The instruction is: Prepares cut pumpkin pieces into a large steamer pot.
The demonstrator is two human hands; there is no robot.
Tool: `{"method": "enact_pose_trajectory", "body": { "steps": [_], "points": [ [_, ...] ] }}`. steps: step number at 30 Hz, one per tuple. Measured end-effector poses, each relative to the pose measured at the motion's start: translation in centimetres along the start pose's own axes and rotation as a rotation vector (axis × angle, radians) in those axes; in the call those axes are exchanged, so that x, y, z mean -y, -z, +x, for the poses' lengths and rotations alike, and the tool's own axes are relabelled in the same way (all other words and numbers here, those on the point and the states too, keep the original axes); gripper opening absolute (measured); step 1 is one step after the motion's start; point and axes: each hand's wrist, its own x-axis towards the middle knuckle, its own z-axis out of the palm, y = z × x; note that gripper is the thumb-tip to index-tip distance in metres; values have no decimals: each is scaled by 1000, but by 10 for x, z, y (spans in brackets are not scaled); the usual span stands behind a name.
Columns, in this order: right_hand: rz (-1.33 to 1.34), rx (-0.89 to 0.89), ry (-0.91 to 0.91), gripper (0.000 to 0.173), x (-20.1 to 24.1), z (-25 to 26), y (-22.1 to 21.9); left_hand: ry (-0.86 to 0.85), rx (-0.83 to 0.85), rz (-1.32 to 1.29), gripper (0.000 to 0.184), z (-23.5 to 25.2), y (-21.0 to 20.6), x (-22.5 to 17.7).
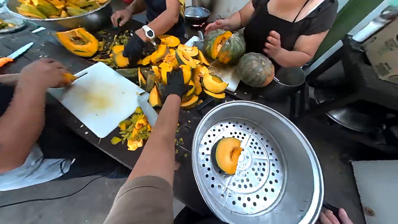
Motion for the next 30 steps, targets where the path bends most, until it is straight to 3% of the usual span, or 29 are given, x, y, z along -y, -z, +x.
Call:
{"method": "enact_pose_trajectory", "body": {
  "steps": [6,10,12,14,16,18,21,23,24,25,27,28,30],
  "points": [
    [-72,-21,15,70,-8,-5,-8,-55,-86,-37,83,-4,8,6],
    [-118,-26,59,66,-7,-1,-8,3,-235,-422,77,-51,68,-25],
    [-106,-17,70,65,-8,1,-10,-81,-163,-702,62,-95,109,-49],
    [-89,1,61,64,-7,2,-7,-173,74,-891,49,-146,146,-82],
    [-67,-11,46,66,-7,3,-9,-329,338,-768,46,-181,159,-116],
    [-59,-3,30,67,-7,4,-10,-529,528,-467,52,-201,136,-151],
    [-53,45,5,73,-7,3,-9,-901,588,-150,57,-223,66,-188],
    [-73,45,13,73,-7,0,-9,-1046,593,-59,78,-222,47,-197],
    [-80,46,16,73,-7,0,-11,-1054,575,-101,88,-216,52,-197],
    [-79,48,18,72,-8,-1,-10,-1031,514,-231,85,-207,63,-190],
    [-59,56,11,70,-8,-1,-10,-948,184,-554,58,-175,76,-165],
    [-55,51,8,70,-7,-2,-11,-832,34,-616,45,-155,84,-147],
    [-61,15,11,70,-7,-4,-13,-469,-114,-500,41,-112,87,-104]
  ]
}}
